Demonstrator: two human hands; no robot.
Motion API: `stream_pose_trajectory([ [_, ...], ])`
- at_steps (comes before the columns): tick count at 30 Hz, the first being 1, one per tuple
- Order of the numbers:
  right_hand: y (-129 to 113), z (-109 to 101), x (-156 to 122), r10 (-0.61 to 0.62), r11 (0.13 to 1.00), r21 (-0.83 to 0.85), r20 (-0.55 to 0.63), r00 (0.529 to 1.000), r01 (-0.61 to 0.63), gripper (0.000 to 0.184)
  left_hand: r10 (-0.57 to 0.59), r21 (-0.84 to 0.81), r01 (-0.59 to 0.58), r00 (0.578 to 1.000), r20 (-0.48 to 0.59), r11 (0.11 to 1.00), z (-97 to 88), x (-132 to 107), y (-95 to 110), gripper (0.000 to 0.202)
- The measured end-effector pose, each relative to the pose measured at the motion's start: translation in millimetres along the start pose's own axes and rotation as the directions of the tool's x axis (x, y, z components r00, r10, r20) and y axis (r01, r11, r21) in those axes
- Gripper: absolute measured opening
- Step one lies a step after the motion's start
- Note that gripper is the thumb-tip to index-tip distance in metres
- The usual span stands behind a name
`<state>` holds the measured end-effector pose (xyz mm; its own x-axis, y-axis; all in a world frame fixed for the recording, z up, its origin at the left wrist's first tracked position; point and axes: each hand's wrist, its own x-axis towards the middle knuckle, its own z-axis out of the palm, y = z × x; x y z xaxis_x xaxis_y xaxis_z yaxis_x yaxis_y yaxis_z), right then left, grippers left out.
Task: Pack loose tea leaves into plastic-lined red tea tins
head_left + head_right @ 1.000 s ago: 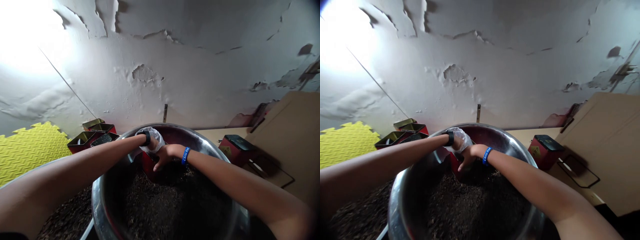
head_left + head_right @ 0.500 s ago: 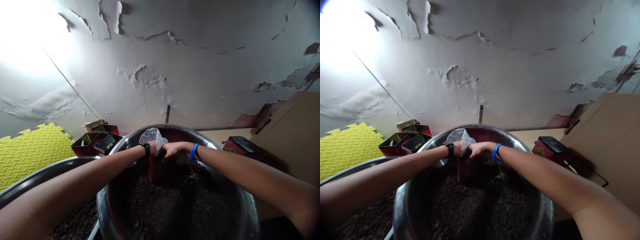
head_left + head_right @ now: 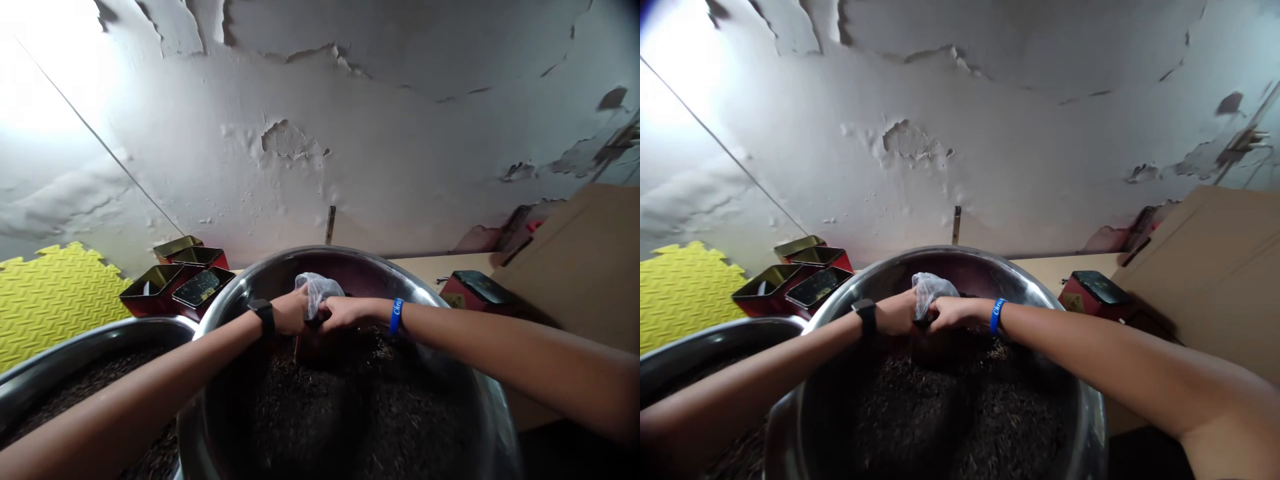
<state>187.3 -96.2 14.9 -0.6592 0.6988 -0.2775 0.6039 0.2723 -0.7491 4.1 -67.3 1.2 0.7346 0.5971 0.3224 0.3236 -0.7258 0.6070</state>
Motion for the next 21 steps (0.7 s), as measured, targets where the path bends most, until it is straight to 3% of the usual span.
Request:
stream_pose_trajectory([
  [3, -12, 1, 2, 0.022, 0.992, -0.119, -0.086, 0.996, -0.032, 0.013, 0.174, 0.114, -0.173, 0.985, 0.004, 0.978, 13.3, -2, -3, 0.059],
  [6, -23, -5, -1, 0.004, 0.968, -0.246, -0.171, 0.985, -0.046, 0.021, 0.221, 0.182, -0.218, 0.975, 0.002, 0.959, 19.5, -6, -9, 0.067],
  [10, -29, -8, -6, -0.165, 0.894, -0.447, -0.297, 0.941, 0.016, 0.027, 0.186, 0.188, -0.182, 0.983, -0.004, 0.965, 21.7, -9, -15, 0.078],
  [15, -25, 3, -6, -0.225, 0.861, -0.501, -0.523, 0.822, -0.083, 0.039, 0.124, 0.230, -0.122, 0.992, 0.006, 0.965, 24.2, -10, -17, 0.092],
  [21, -22, 12, -3, -0.313, 0.803, -0.577, -0.623, 0.717, -0.150, 0.042, 0.077, 0.340, -0.091, 0.996, 0.054, 0.936, 24.4, -11, -15, 0.090],
])
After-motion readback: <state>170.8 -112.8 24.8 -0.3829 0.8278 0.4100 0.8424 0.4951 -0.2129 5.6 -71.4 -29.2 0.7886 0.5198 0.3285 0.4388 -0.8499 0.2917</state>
